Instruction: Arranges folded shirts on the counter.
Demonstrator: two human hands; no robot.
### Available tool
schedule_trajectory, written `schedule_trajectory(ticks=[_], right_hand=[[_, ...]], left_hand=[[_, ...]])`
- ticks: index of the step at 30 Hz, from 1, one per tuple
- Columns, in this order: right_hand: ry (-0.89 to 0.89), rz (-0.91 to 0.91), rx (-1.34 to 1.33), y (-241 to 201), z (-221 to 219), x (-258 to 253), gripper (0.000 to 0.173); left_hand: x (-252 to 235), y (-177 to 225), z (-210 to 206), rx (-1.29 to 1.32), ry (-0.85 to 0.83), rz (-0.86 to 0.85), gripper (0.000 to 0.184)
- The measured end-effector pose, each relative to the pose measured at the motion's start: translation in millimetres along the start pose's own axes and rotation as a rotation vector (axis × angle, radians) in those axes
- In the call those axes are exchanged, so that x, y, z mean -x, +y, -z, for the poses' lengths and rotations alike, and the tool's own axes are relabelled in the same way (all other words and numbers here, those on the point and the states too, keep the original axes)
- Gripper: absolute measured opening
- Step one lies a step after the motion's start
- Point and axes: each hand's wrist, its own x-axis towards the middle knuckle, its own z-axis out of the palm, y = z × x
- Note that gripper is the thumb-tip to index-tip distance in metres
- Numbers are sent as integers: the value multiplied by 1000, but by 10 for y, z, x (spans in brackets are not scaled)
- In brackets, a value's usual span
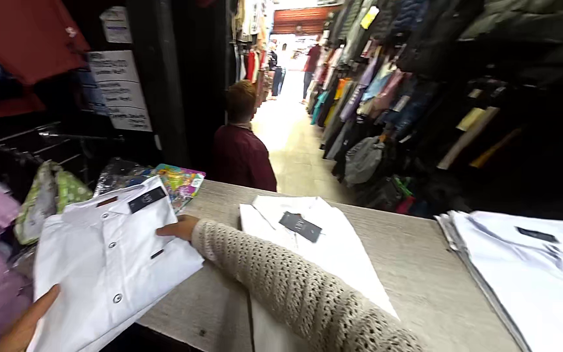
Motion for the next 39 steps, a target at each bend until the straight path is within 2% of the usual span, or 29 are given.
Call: schedule_trajectory(ticks=[1,2,3,5,7,9,11,15,18,20,22,25,27,30,34,36,39], right_hand=[[38,33,-104,2,11,124,42],[78,89,-120,-3,13,191,41],[115,153,-104,-9,17,231,39],[137,241,-53,-95,114,395,37],[158,291,-27,-210,293,674,36],[228,343,-57,-251,511,994,36],[337,419,-77,-201,752,1341,35],[585,554,-74,35,1228,2232,29],[695,535,-118,315,1414,2999,25],[782,493,-125,639,1399,3381,22],[872,375,-147,1063,1277,3580,21],[880,66,-206,1813,1004,3569,25],[834,-160,-251,2094,872,3518,27],[838,-221,-268,2105,831,3524,29],[909,-174,-216,2060,819,3460,30],[918,-165,-218,2059,798,3415,30],[810,-219,-257,2054,812,3432,35]], left_hand=[[238,514,-161,24,134,148,36],[378,861,-290,11,262,227,36],[419,960,-328,-15,318,206,40],[234,592,-178,-45,318,-42,47],[47,395,-62,-18,313,-197,47],[28,471,39,-55,218,-285,48],[153,760,-66,-67,146,-365,44],[520,1339,-600,87,41,-547,37],[776,1637,-1138,198,-154,-691,57],[1012,1702,-1600,274,-274,-663,63],[1118,1497,-2037,301,-380,-517,67],[1176,1135,-2536,137,-467,-197,57],[1184,1066,-2656,49,-490,-58,52],[1210,1037,-2645,66,-475,-16,49],[1172,943,-2668,204,-416,-84,43],[1130,863,-2664,241,-387,-124,46],[1105,868,-2619,254,-355,-97,58]])
